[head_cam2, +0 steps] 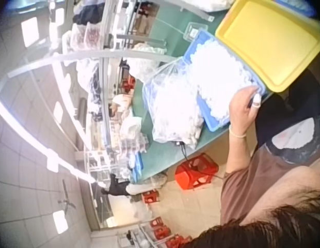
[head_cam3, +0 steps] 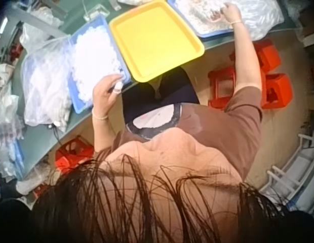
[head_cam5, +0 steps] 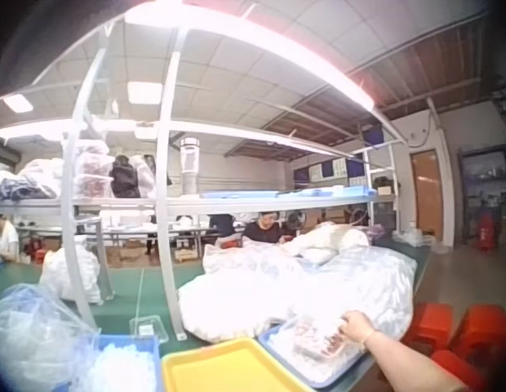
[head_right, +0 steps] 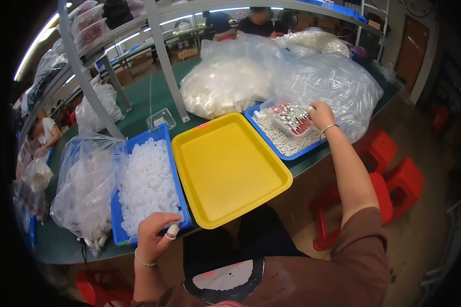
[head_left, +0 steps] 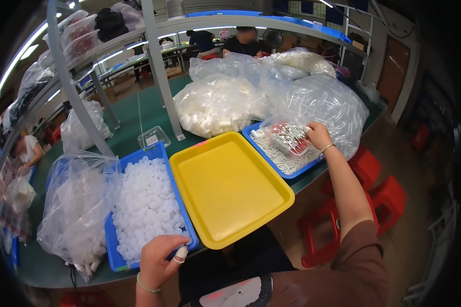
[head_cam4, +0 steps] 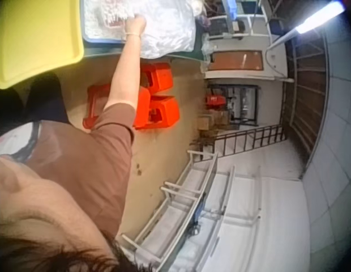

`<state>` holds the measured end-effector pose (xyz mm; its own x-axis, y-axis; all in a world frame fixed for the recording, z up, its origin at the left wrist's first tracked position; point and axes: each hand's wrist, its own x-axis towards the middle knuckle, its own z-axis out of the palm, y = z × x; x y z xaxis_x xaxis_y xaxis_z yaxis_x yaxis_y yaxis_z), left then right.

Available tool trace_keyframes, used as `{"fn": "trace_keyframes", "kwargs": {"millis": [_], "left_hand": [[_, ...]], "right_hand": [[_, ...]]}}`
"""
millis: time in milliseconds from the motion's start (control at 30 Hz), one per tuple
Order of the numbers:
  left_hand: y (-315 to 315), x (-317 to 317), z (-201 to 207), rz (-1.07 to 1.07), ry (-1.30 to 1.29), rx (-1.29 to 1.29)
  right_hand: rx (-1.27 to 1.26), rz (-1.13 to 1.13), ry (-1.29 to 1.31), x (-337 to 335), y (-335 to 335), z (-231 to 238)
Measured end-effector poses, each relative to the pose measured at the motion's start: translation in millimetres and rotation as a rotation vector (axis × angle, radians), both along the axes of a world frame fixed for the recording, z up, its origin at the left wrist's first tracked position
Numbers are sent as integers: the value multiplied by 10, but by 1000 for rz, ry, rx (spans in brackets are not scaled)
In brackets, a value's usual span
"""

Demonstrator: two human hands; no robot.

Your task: The person assembles small white plastic components by inserting thin metal pins into them. They transfer white plastic pieces from a yellow tray into a blue tray, then repeatedly pick up a plastic piece and a pin, insert the pin into the piece, and place the assembled unit into a yellow tray.

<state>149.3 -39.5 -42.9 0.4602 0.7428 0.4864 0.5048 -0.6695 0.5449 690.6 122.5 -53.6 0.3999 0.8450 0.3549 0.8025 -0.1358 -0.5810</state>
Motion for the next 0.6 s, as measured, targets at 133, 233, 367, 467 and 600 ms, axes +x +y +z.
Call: {"fn": "trace_keyframes", "kwargs": {"millis": [133,233,367,467,600], "left_hand": [[21,7,-33,-20,-3,3],[53,23,-24,-21,-12,9],[33,-5,-12,4,3,6],[69,4,-6,-18,9,11],[100,-11,-36,-38,27,11]], "right_hand": [[134,68,93,-91,33,80],[192,213,234,-386,54,232],[196,473,246,-1132,13,375],[122,584,242,-1487,-117,364],[40,672,237,-1809,-162,278]]}}
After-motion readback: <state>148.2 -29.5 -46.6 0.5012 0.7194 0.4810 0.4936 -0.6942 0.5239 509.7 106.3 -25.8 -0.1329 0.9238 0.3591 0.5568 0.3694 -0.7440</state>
